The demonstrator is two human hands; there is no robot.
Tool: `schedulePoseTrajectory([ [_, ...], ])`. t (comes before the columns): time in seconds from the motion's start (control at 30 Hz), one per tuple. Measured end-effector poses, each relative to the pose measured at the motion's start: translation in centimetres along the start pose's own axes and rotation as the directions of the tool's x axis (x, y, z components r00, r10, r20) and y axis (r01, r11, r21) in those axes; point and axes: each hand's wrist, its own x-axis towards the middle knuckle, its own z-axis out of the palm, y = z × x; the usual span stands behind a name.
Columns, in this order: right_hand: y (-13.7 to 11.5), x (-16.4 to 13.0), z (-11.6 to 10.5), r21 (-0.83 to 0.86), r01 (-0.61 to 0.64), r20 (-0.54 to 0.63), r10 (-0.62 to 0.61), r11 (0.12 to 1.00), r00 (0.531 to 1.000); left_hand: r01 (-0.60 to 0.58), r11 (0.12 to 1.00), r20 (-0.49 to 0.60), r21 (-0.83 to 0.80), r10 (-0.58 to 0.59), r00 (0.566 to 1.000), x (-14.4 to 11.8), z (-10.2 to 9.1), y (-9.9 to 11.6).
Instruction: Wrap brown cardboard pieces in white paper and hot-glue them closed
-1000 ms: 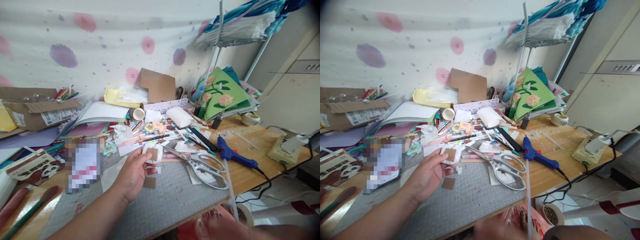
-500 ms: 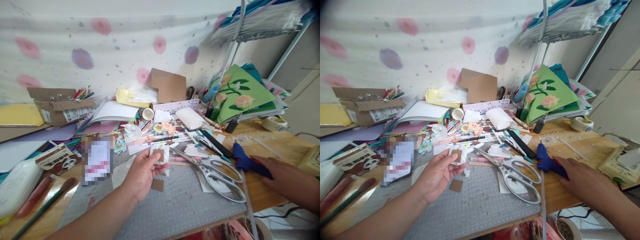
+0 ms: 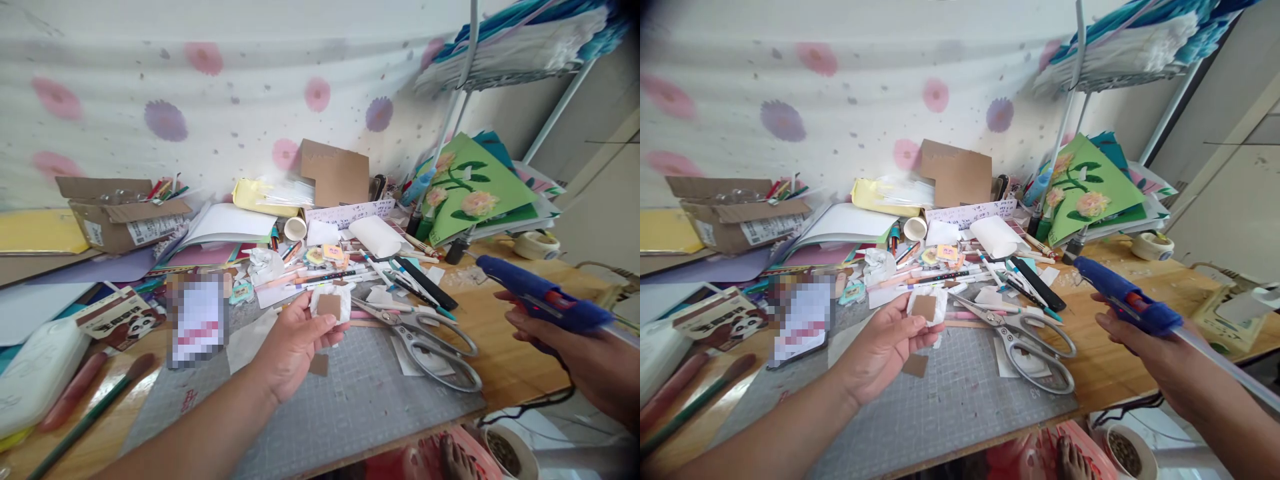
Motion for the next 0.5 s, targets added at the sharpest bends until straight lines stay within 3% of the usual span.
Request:
schedulePoseTrajectory([
  [0.07,-0.7,-1.1,1.2,0.19,-0.074,0.115,0.053,0.979,0.992,-0.007,1.0,-0.038,0.004,0.007,0.999,0.0,0.0,-0.1],
  [0.17,-1.0,-2.5,3.1,0.302,-0.118,0.226,0.049,0.946,0.973,-0.017,1.0,-0.106,0.024,0.019,0.994,0.2,0.0,-0.1],
  [0.33,-0.5,-5.0,5.0,0.179,-0.23,0.284,0.174,0.957,0.943,-0.03,0.999,-0.166,0.031,0.035,0.986,0.4,-0.1,-0.2],
  [0.5,-0.8,-5.5,5.5,0.029,-0.195,0.354,0.172,0.98,0.919,-0.063,0.998,-0.191,0.022,0.066,0.979,0.3,0.0,-0.1],
])
